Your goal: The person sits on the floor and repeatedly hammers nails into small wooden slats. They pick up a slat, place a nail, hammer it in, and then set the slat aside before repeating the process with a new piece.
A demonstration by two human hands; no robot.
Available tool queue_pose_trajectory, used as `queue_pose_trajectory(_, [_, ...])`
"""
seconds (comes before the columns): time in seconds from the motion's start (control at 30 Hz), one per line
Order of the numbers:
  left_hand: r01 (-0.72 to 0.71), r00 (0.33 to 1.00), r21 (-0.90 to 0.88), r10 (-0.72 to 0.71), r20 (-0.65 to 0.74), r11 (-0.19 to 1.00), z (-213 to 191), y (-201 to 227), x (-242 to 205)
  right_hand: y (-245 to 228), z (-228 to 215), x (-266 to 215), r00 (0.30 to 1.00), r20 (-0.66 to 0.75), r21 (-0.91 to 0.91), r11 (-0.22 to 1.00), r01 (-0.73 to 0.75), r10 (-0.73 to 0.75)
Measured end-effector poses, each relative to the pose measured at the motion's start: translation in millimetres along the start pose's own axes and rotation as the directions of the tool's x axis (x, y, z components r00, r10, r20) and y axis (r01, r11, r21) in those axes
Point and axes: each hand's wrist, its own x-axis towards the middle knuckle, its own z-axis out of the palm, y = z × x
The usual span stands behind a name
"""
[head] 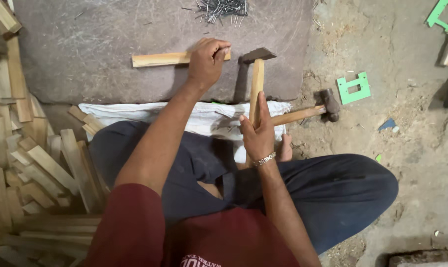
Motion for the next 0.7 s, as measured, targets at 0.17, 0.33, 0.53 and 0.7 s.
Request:
queue_pose_trajectory(0.17, [-0.034,0.999,0.003,0.034,-0.023,0.999,-1.5,6.7,0.6,-13.9,1.6,5.0,0.962,0.039,0.149,0.95,-0.274,0.272])
queue_pose_trajectory(0.33, [-0.074,0.996,0.005,0.074,-0.052,0.997,-2.0,10.1,-2.4,-41.7,-4.5,7.5,0.933,0.032,-0.015,0.933,-0.359,0.359])
queue_pose_trajectory(0.53, [0.149,0.987,-0.132,-0.155,-0.036,0.98,8.1,1.5,-11.3,-68.3,-22.7,6.8,0.945,0.036,-0.338,0.886,0.317,-0.324])
queue_pose_trajectory(0.7, [0.172,0.985,-0.076,-0.174,-0.02,0.982,9.9,-6.5,-7.2,-73.0,-1.5,19.3,0.999,0.043,-0.441,0.897,-0.002,0.024])
